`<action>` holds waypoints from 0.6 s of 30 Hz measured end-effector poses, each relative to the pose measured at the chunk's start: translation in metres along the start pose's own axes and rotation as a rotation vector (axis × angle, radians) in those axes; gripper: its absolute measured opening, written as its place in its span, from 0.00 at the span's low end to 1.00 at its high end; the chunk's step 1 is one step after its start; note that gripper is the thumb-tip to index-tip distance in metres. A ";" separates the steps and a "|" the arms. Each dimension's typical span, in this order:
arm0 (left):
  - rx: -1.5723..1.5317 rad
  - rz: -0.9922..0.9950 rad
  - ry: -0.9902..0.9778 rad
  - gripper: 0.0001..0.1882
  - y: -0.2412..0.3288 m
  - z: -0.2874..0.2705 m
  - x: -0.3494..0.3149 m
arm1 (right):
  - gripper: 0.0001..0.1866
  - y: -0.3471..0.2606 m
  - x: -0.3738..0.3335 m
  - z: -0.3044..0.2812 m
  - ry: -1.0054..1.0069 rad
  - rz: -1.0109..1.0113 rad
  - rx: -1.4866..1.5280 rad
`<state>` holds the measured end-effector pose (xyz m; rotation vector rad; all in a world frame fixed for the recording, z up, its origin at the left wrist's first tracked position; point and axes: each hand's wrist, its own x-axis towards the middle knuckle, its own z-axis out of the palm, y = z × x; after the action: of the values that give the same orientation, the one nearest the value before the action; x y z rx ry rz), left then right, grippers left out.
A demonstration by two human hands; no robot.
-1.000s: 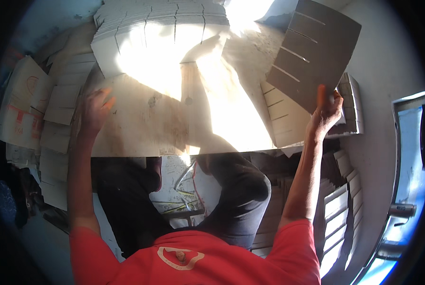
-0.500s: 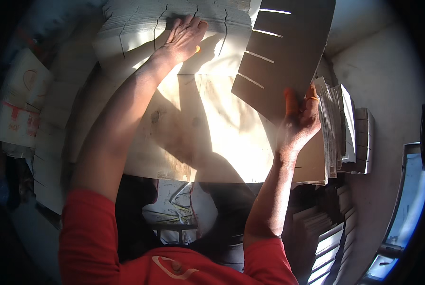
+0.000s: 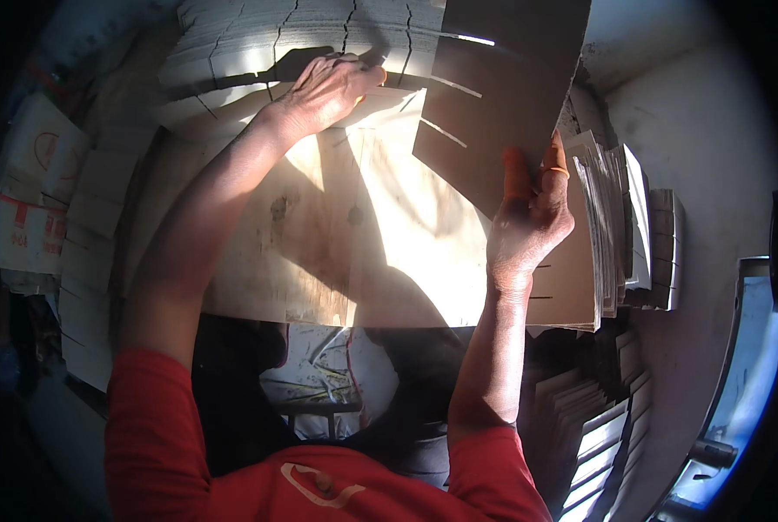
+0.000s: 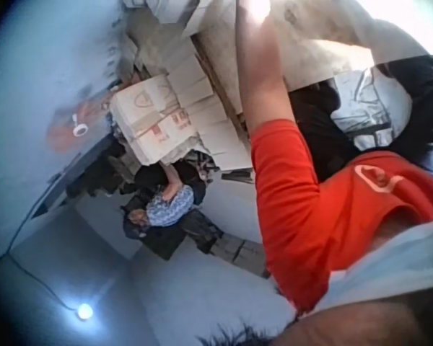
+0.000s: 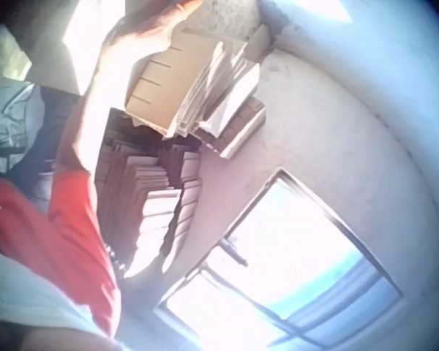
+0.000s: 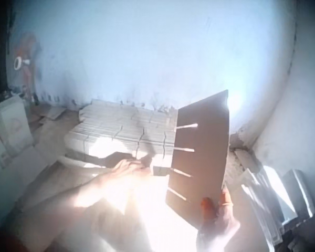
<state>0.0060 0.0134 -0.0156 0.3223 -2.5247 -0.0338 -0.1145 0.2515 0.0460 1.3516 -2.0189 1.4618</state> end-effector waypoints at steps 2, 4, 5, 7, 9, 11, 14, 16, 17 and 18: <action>-0.067 0.037 -0.046 0.05 0.002 0.009 -0.004 | 0.18 0.001 0.000 0.001 -0.001 0.003 0.031; -0.096 0.040 -0.072 0.03 0.005 0.006 -0.007 | 0.19 -0.003 -0.001 0.002 -0.016 0.047 0.014; -0.110 0.040 -0.085 0.03 0.008 0.005 -0.009 | 0.19 -0.003 -0.001 0.002 -0.013 0.030 0.034; -0.111 0.054 -0.111 0.04 0.017 0.008 -0.008 | 0.20 0.003 -0.003 0.003 -0.005 -0.005 0.057; -0.132 0.083 -0.062 0.05 0.026 0.008 -0.010 | 0.22 0.006 -0.003 0.002 -0.020 -0.057 -0.043; -0.185 0.081 -0.068 0.05 0.030 0.005 -0.011 | 0.24 0.004 -0.003 0.003 -0.024 -0.110 -0.091; -0.217 0.085 -0.096 0.10 0.040 0.004 -0.012 | 0.25 0.005 -0.004 0.007 -0.009 -0.177 -0.124; -0.286 0.068 -0.078 0.12 0.051 -0.002 -0.013 | 0.25 0.010 -0.006 0.010 0.009 -0.212 -0.143; -0.337 0.052 -0.137 0.13 0.055 -0.007 -0.013 | 0.25 0.015 -0.007 0.011 0.002 -0.210 -0.140; -0.335 0.071 -0.086 0.09 0.060 -0.008 -0.016 | 0.25 0.018 -0.008 0.013 -0.008 -0.194 -0.126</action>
<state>0.0094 0.0754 -0.0122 0.0971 -2.5565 -0.4459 -0.1218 0.2450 0.0241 1.4555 -1.8899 1.2263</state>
